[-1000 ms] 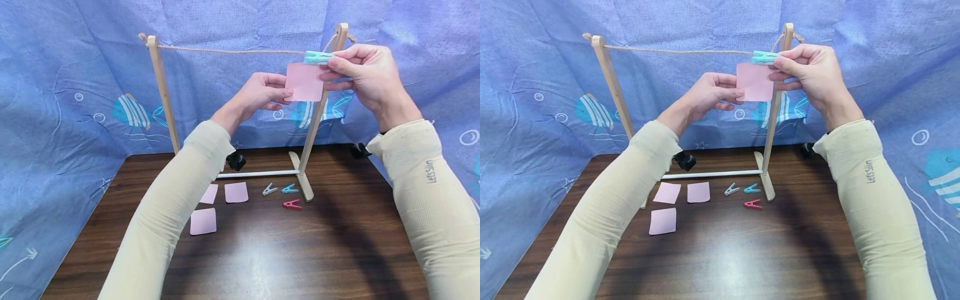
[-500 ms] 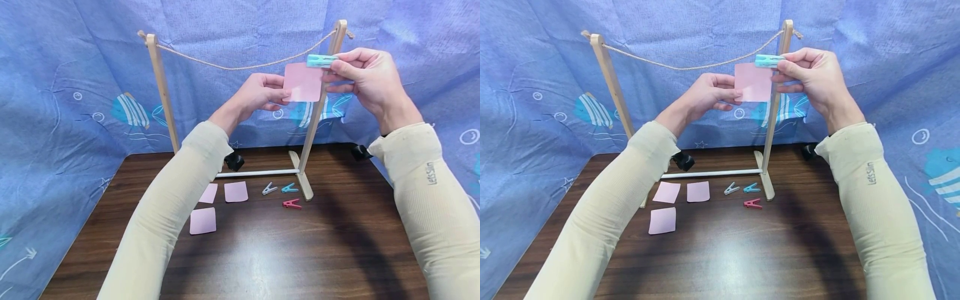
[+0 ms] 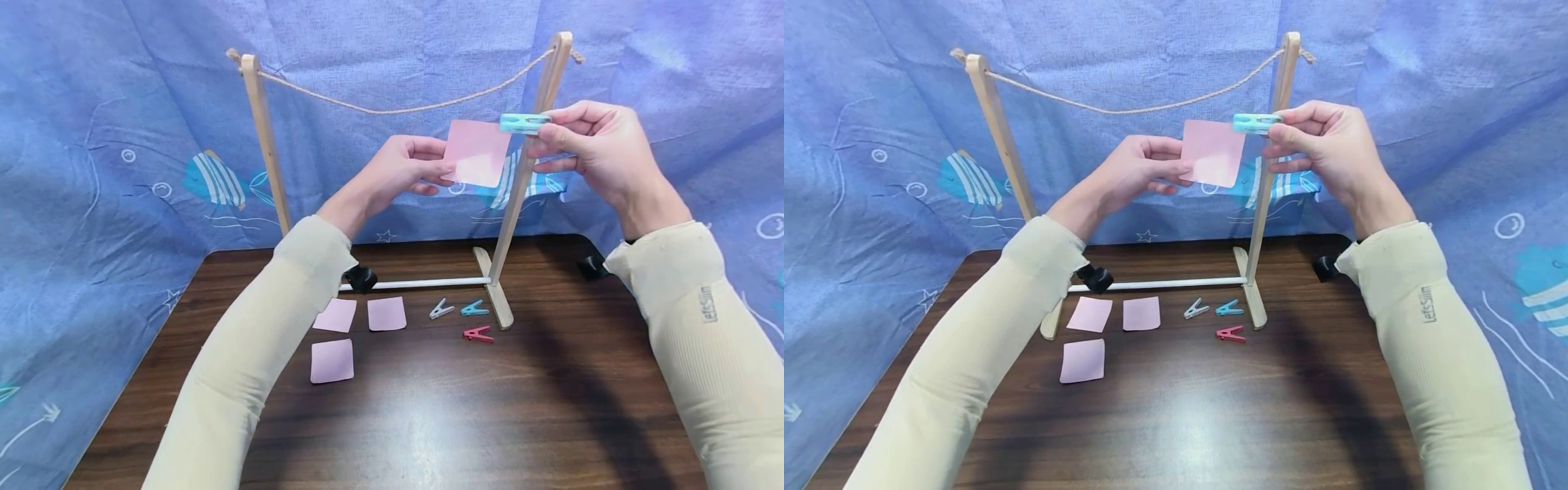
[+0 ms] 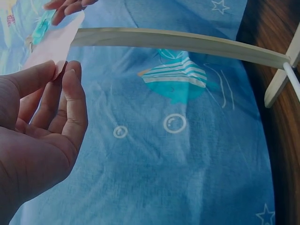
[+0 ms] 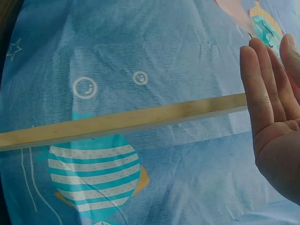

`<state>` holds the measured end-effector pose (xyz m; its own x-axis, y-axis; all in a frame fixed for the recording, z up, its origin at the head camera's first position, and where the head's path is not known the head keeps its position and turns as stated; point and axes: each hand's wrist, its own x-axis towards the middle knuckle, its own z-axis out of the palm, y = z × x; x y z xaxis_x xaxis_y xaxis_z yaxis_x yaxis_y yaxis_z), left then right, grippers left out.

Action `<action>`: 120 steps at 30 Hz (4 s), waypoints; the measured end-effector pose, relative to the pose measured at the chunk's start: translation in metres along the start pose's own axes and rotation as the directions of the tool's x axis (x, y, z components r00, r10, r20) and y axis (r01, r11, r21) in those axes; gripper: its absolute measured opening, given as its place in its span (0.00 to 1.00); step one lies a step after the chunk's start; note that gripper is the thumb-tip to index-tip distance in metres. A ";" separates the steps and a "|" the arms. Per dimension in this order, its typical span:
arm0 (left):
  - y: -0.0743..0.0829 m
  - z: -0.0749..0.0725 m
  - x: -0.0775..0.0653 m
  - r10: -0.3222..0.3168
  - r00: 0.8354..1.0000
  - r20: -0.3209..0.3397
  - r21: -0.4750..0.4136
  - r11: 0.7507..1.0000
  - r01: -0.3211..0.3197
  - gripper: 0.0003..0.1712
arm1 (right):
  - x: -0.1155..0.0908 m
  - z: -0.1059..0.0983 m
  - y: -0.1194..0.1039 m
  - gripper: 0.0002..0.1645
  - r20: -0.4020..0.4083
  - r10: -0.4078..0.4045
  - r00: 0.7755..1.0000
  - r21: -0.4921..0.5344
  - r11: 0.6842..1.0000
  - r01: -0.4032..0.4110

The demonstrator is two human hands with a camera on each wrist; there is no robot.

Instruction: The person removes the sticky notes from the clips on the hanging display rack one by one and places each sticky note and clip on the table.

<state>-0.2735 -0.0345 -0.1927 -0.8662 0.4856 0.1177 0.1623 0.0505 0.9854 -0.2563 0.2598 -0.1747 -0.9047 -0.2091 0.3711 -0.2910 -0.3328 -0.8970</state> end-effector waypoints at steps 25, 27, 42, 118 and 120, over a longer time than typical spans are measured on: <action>-0.056 -0.010 -0.098 0.032 0.999 0.024 0.021 0.999 -0.033 0.20 | -0.065 0.015 0.061 0.12 0.189 -0.012 0.982 -0.254 0.965 0.060; -0.060 -0.011 -0.105 0.021 1.000 0.021 0.029 0.999 -0.021 0.19 | -0.069 0.016 0.062 0.13 0.192 -0.003 0.981 -0.274 0.960 0.057; -0.111 -0.026 -0.148 -0.103 0.994 0.032 0.109 0.989 0.098 0.14 | -0.088 0.008 0.096 0.16 0.233 0.169 0.958 -0.466 0.884 -0.043; -0.220 -0.023 -0.197 -0.552 0.811 0.194 0.022 0.829 0.558 0.19 | -0.130 -0.002 0.230 0.24 0.196 0.765 0.613 -0.669 0.561 -0.487; -0.219 -0.024 -0.197 -0.548 0.813 0.198 0.022 0.832 0.555 0.19 | -0.130 -0.002 0.230 0.23 0.195 0.767 0.612 -0.669 0.560 -0.489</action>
<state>-0.1503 -0.1622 -0.4291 -0.6996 0.5399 -0.4681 -0.3349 0.3309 0.8822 -0.2060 0.2123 -0.4298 -0.7160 -0.5622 -0.4139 0.0715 0.5307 -0.8445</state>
